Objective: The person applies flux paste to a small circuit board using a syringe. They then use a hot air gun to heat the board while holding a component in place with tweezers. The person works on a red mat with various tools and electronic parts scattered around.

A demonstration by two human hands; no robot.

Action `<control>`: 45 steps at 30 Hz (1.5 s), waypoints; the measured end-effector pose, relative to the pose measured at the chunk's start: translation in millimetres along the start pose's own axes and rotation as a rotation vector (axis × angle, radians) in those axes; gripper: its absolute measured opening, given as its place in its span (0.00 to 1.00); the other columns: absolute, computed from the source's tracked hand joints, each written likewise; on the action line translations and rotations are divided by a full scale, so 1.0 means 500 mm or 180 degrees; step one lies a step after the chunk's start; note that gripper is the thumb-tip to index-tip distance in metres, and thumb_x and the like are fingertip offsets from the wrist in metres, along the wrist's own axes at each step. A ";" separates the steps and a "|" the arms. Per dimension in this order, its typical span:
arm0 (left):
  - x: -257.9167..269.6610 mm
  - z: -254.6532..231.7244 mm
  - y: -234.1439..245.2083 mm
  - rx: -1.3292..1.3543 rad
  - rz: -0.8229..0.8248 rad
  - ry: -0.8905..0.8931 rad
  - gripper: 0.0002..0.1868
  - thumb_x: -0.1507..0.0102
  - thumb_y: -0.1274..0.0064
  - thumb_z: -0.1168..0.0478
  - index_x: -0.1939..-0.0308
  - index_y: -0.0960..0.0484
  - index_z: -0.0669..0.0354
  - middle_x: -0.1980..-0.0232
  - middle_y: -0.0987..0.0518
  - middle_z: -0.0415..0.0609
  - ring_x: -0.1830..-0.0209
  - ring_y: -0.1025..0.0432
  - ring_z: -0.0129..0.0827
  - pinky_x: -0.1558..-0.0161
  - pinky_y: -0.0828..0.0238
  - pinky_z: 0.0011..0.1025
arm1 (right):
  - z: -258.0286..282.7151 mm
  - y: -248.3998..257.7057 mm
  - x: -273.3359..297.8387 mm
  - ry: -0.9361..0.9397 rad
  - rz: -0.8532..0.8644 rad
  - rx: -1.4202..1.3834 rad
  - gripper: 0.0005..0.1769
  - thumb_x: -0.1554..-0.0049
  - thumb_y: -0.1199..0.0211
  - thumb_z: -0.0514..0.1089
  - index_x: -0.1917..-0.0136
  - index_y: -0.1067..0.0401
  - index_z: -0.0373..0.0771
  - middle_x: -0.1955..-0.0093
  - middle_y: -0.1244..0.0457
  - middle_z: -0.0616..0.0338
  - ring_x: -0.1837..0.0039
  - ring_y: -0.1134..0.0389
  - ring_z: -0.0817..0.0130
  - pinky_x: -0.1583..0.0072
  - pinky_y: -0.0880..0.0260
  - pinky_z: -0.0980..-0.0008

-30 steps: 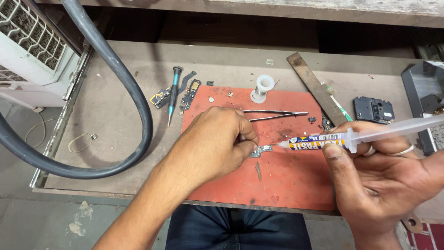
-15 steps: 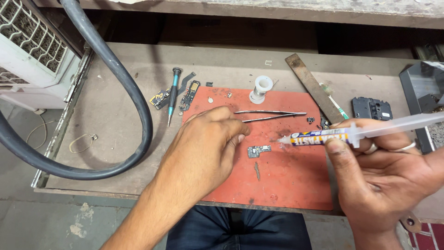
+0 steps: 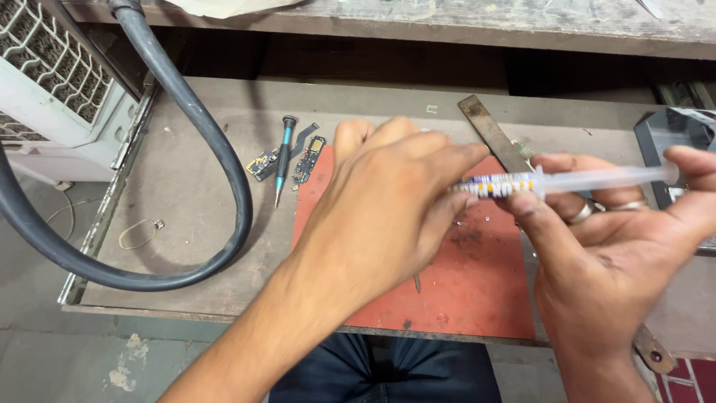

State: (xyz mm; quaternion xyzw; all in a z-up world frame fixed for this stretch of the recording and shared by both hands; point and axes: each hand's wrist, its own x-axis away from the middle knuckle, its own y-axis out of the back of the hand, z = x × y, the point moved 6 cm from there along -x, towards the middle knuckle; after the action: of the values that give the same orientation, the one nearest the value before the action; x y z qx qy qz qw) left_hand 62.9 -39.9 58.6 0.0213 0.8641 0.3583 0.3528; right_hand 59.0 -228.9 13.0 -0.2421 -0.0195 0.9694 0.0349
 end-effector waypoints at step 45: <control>-0.020 0.030 0.249 -0.0011 -0.1570 0.0281 0.08 0.32 0.42 0.66 0.51 0.16 0.65 0.57 0.15 0.50 0.60 0.16 0.30 0.55 0.18 0.25 | 0.083 -0.302 -0.172 0.0121 0.1118 -0.0738 0.09 0.36 0.40 0.32 0.42 0.30 0.26 0.50 0.31 0.55 0.49 0.27 0.75 0.46 0.20 0.74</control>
State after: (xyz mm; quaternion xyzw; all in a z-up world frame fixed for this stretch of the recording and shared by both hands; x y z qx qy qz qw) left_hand 53.1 58.9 136.1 -0.2065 0.8571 0.2635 0.3916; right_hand 124.0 -85.9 98.4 -0.2625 -0.0878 0.9471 -0.1623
